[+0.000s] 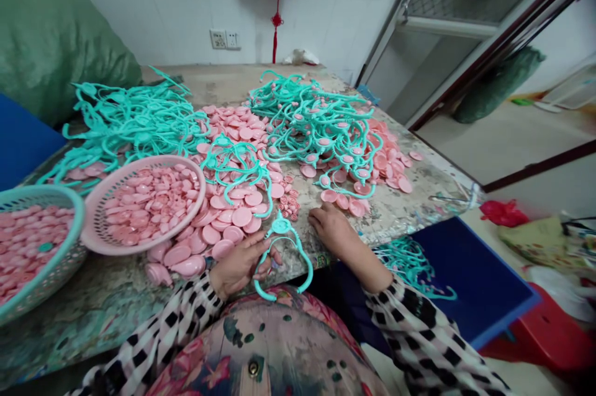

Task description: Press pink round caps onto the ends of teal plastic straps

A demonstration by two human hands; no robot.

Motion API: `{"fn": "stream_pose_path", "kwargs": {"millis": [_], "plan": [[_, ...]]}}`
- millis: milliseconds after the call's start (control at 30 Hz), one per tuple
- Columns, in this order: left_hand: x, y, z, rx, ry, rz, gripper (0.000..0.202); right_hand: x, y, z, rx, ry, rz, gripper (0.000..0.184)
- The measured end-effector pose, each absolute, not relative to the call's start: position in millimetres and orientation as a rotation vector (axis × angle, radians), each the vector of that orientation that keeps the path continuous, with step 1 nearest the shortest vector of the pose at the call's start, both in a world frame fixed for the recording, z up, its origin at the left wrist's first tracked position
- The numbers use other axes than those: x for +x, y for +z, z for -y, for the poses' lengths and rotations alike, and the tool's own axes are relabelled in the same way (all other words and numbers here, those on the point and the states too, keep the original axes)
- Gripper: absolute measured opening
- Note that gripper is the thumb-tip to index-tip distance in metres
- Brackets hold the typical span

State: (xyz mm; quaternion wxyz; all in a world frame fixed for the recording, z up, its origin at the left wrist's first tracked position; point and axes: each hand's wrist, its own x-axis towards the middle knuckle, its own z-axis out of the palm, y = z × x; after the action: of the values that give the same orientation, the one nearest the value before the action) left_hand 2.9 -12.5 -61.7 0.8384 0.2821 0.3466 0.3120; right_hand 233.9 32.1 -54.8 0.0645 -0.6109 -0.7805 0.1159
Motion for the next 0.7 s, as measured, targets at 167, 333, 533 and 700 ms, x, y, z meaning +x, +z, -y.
{"fn": "stream_pose_path", "kwargs": {"millis": [167,333,533,700], "plan": [[3,-63,12,0.595,0.664,-0.727,0.026,238,-56,-28,-1.745,0.379,2.426,0.019],[3,-63,12,0.596,0.688,-0.729,0.025,239,-49,-26,-1.646,0.397,2.435,0.021],[4,-65,13,0.608,0.699,-0.746,0.030,203,-26,-14,-1.167,0.521,2.125,0.018],[4,-66,14,0.611,0.692,-0.753,0.042,183,-35,-9,-1.058,0.418,2.235,0.022]]}}
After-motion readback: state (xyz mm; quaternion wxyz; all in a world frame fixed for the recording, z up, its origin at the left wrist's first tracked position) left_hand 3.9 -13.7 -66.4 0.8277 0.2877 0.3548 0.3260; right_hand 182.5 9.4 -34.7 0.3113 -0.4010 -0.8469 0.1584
